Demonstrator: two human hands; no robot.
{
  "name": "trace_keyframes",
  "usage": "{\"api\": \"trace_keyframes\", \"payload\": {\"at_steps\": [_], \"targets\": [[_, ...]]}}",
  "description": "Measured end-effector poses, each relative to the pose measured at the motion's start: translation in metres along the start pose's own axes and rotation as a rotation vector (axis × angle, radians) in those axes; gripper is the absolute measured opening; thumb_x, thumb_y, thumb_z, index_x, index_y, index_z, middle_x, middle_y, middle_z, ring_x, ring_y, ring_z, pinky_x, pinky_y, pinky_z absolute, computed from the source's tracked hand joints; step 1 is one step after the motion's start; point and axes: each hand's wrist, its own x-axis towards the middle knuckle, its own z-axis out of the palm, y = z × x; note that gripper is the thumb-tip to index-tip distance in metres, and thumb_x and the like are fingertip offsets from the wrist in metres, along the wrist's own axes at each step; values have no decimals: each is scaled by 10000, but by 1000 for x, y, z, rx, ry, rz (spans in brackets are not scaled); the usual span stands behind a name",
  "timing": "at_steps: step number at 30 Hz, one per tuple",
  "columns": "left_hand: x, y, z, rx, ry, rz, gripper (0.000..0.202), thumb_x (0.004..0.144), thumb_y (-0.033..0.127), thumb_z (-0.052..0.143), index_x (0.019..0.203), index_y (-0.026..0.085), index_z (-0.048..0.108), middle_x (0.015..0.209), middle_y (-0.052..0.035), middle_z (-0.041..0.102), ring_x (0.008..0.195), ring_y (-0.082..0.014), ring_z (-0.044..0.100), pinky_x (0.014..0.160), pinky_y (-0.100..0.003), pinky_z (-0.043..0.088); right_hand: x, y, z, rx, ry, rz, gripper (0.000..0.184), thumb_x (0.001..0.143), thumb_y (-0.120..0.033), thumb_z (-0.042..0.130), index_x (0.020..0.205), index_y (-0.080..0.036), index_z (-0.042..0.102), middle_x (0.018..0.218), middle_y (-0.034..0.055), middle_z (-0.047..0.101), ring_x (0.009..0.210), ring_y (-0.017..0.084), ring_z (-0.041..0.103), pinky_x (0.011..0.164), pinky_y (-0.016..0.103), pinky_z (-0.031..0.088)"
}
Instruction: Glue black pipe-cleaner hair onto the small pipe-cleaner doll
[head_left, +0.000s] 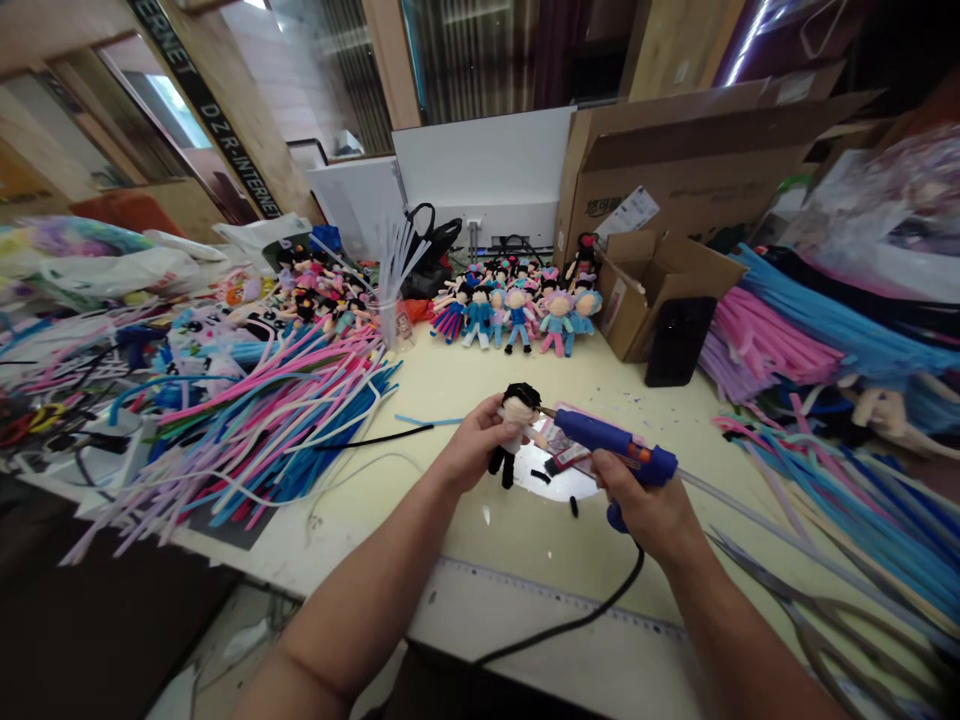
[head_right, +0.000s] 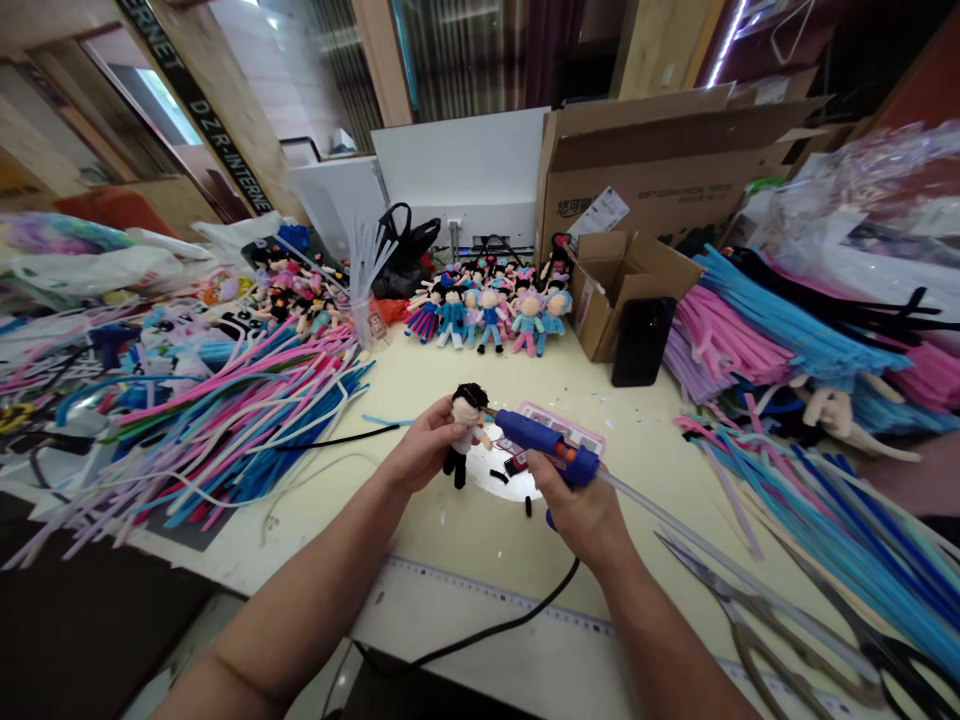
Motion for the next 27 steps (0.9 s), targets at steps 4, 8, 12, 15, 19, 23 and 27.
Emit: {"api": "trace_keyframes", "payload": {"at_steps": [4, 8, 12, 15, 19, 23, 27], "targets": [[0, 0, 0, 4, 0, -2, 446, 649, 305, 788, 1035, 159, 618, 885, -56, 676, 717, -175, 637, 664, -280, 450, -3, -5, 2, 5, -22, 59, 385, 758, -513, 597, 686, -156, 721, 506, -3, 536, 463, 110, 440, 440, 244, 385], [-1, 2, 2, -7, 4, -4, 445, 649, 302, 789, 1032, 155, 618, 865, -56, 684, 724, -185, 650, 668, -284, 465, -4, -7, 2, 10, -32, 77, 405, 757, -540, 587, 687, -164, 721, 509, -7, 528, 459, 103, 415, 437, 243, 365], [-2, 3, 4, -24, 4, -3, 432, 641, 295, 791, 1016, 160, 624, 872, -53, 690, 739, -193, 660, 692, -298, 481, -2, -4, -1, -17, -69, 75, 422, 760, -559, 577, 692, -170, 726, 497, -3, 515, 452, 111, 415, 431, 250, 358], [-1, 3, 3, -10, 12, -6, 434, 639, 302, 790, 1015, 160, 626, 857, -54, 691, 728, -188, 655, 683, -292, 474, 0, -2, -1, -49, -49, 49, 404, 748, -555, 592, 712, -177, 731, 516, 5, 541, 495, 133, 466, 467, 262, 396], [-2, 4, 4, -10, 10, -10, 439, 637, 302, 788, 1018, 158, 624, 857, -55, 693, 727, -187, 652, 680, -290, 471, -3, -7, 2, -27, -33, 82, 396, 747, -543, 591, 714, -175, 732, 530, 8, 558, 501, 133, 475, 472, 266, 408], [-1, 4, 4, -16, 27, -6, 432, 626, 293, 795, 1001, 159, 631, 856, -47, 694, 722, -181, 649, 678, -286, 471, -7, -11, 3, -15, 12, 116, 388, 743, -538, 596, 681, -174, 715, 509, -5, 526, 473, 119, 435, 443, 259, 378], [-1, 2, 2, -6, 28, -7, 438, 631, 289, 791, 1016, 160, 625, 869, -51, 696, 716, -175, 645, 685, -285, 466, -5, -5, 0, 12, 11, 165, 440, 691, -604, 632, 657, -167, 673, 536, 6, 551, 476, 123, 456, 421, 254, 376]]}}
